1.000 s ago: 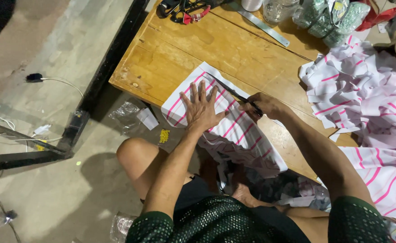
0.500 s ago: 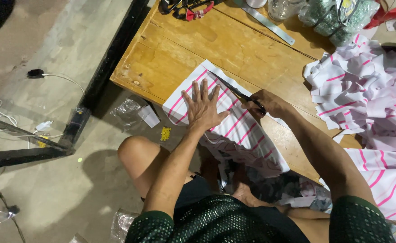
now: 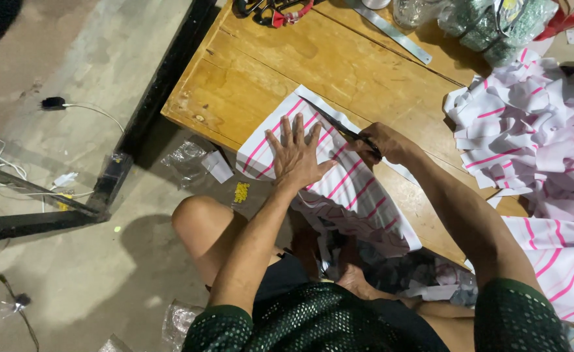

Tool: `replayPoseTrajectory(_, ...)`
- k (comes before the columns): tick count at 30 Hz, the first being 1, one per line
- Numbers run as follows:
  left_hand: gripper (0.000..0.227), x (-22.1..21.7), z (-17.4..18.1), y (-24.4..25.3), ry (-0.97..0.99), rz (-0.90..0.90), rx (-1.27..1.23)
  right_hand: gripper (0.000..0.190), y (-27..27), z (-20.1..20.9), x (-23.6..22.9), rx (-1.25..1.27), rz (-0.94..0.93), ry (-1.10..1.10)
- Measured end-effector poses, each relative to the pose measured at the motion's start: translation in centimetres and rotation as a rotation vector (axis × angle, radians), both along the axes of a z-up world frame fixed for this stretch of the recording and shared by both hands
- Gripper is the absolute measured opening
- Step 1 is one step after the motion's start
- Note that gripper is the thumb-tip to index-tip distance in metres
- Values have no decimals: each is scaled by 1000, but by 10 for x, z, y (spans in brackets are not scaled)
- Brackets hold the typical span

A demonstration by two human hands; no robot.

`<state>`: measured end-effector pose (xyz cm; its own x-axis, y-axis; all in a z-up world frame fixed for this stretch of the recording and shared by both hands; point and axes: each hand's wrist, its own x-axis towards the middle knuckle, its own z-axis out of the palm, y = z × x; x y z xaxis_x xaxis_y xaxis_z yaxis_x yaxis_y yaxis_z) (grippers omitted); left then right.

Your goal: The person cuts a piece of white fabric with pink stripes into strips using scissors. They repeatedly fold the fabric, cut along the fold, and place the cut pieces aside on the table.

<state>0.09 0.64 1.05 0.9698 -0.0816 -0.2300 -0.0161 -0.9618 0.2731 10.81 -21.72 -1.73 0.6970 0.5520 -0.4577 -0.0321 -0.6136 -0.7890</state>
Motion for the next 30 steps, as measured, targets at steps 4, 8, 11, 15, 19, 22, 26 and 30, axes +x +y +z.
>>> replayPoseTrajectory(4,94,1,-1,0,1,0,-4,34,11,11,4,-26,-3,17)
replayPoseTrajectory(8,94,0,-6,-1,-3,-1,10,41,24,17,7,32,-47,75)
replayPoseTrajectory(11,94,0,-8,0,-9,-5,12,41,26,8,9,45,-66,76)
replayPoseTrajectory(15,94,1,-10,0,-12,0,8,39,15,-19,17,99,-60,50)
replayPoseTrajectory(19,95,3,-17,0,-15,0,-8,37,16,-10,15,119,-62,47)
replayPoseTrajectory(22,94,3,-20,0,-42,3,-13,41,18,-6,15,-19,-2,4)
replayPoseTrajectory(26,94,2,-19,-1,-49,2,4,44,27,2,14,-44,-70,70)
replayPoseTrajectory(30,94,1,-17,-1,-41,-2,7,40,33,-2,17,-129,-51,48)
